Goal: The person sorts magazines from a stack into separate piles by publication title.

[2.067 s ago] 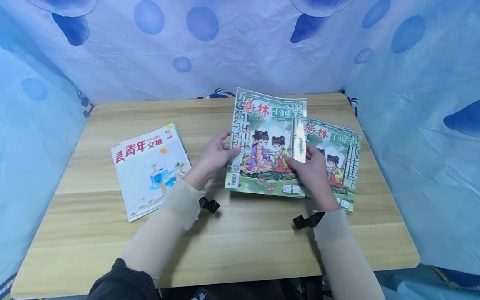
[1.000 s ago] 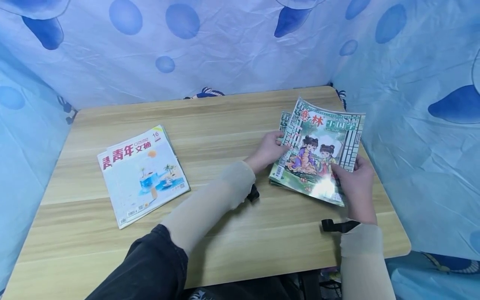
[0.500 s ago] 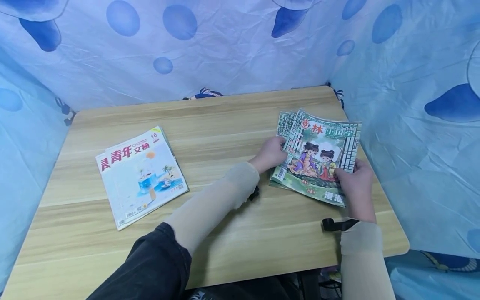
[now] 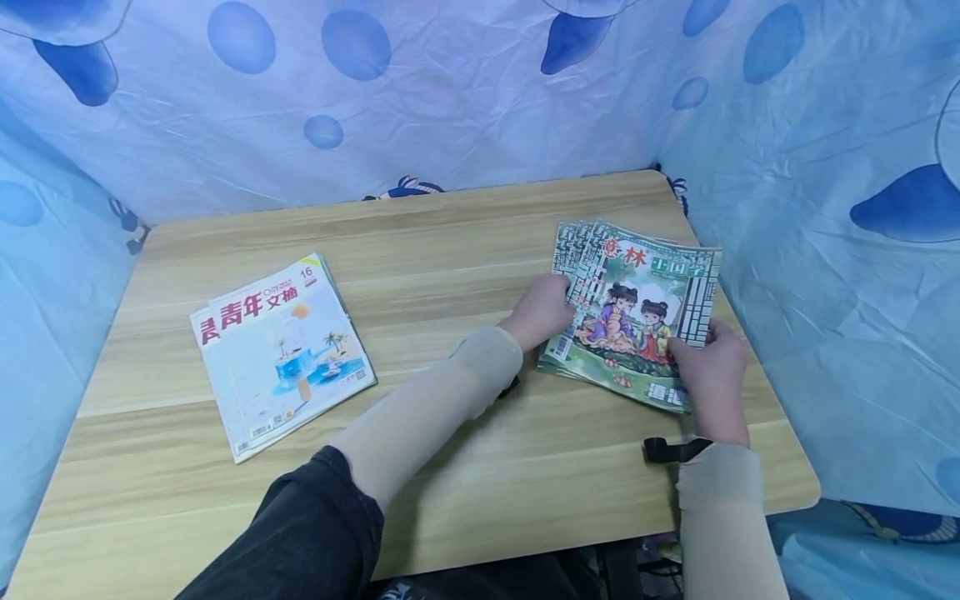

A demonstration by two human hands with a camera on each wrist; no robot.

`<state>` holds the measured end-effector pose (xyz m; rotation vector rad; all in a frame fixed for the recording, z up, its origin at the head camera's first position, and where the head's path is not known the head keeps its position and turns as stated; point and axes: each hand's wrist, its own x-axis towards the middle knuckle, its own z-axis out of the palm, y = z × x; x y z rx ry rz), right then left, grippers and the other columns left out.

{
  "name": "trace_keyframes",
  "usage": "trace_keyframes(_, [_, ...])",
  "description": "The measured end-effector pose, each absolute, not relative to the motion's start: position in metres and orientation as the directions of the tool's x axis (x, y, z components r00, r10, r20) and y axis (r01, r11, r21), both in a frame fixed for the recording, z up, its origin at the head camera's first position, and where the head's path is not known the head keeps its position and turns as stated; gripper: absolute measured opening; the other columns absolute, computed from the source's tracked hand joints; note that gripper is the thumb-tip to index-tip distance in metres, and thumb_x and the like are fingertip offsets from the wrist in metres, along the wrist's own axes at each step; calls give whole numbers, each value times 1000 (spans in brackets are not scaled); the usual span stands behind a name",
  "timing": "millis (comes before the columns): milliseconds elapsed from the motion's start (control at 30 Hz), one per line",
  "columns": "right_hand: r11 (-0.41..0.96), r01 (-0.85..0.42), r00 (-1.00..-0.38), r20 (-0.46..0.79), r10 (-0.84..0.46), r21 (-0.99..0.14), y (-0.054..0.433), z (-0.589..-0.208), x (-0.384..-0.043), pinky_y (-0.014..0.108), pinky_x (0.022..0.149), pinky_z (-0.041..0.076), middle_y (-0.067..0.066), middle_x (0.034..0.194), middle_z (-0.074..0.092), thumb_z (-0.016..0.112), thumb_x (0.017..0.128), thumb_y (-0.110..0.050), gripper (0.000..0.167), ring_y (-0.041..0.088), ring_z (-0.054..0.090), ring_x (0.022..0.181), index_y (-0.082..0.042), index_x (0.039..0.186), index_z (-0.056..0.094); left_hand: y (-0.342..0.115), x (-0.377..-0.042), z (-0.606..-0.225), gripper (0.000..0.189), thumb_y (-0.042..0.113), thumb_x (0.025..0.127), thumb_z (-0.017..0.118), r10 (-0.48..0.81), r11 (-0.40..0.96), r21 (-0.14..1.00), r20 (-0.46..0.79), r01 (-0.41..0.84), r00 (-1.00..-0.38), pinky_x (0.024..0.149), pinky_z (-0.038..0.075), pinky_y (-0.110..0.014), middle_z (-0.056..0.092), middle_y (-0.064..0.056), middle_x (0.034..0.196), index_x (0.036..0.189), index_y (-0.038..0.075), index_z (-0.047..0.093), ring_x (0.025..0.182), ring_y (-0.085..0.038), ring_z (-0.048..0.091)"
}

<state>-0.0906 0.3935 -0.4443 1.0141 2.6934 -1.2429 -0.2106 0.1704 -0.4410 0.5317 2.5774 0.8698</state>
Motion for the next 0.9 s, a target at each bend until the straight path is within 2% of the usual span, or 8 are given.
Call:
trace_keyframes(233, [496,560,-799,-273,536,-664,392,-444,-92,21,72,47,26,136,53,67,97,-32,74,26,54,108,8,151,38,169,-209,-441,11,1,92,63,449,749,624,-230,223,-863,53,48,-24,61,-1,80,87,11,61,65,-14,57])
trace_keyframes(467, [500,561,-804,-290,520,-660,391,-445,-91,20,70,47,25,133,55,68,95,-40,78,24,56,106,8,150,40,165,-210,-442,3,8,96,65,420,773,600,-242,205,-875,57,49,-23,60,1,83,97,10,63,70,-13,58])
trace_keyframes(567, [513,554,-810,-282,514,-656,391,-444,-92,21,71,48,25,134,55,68,95,-42,80,25,56,109,7,151,38,164,-211,-442,3,9,96,66,414,778,594,-241,204,-878,57,49,-23,60,1,83,97,10,64,70,-13,58])
trace_keyframes(633, [523,551,-813,-276,513,-650,391,-443,-92,28,77,51,26,135,54,68,95,-42,82,30,55,113,8,152,36,162,-212,-442,4,9,96,65,424,768,605,-236,209,-874,55,48,-24,59,0,82,93,10,63,69,-13,57])
trace_keyframes(700, [521,556,-810,-281,515,-648,391,-442,-91,40,87,53,29,141,49,67,95,-43,86,36,51,121,8,154,30,159,-212,-442,6,7,95,65,433,750,627,-226,210,-873,55,48,-24,58,-1,81,91,10,61,68,-14,56])
trace_keyframes(767, [505,564,-802,-289,522,-653,391,-441,-91,51,98,49,30,147,42,66,96,-45,90,40,46,128,7,157,24,154,-212,-441,6,8,95,66,440,734,642,-202,221,-875,57,49,-24,59,-1,83,93,9,61,70,-15,56])
trace_keyframes(833, [482,571,-793,-293,535,-665,389,-439,-90,56,104,44,28,152,38,64,96,-48,94,40,41,132,4,159,19,147,-214,-439,9,12,96,68,444,712,658,-153,244,-883,63,50,-25,61,-3,88,99,6,63,75,-16,58])
trace_keyframes(900, [463,571,-784,-283,552,-678,388,-436,-91,55,104,43,25,154,36,63,95,-52,96,37,39,133,0,161,15,138,-217,-435,25,16,96,70,424,691,681,-107,244,-899,79,52,-25,66,-5,104,116,1,64,93,-17,62])
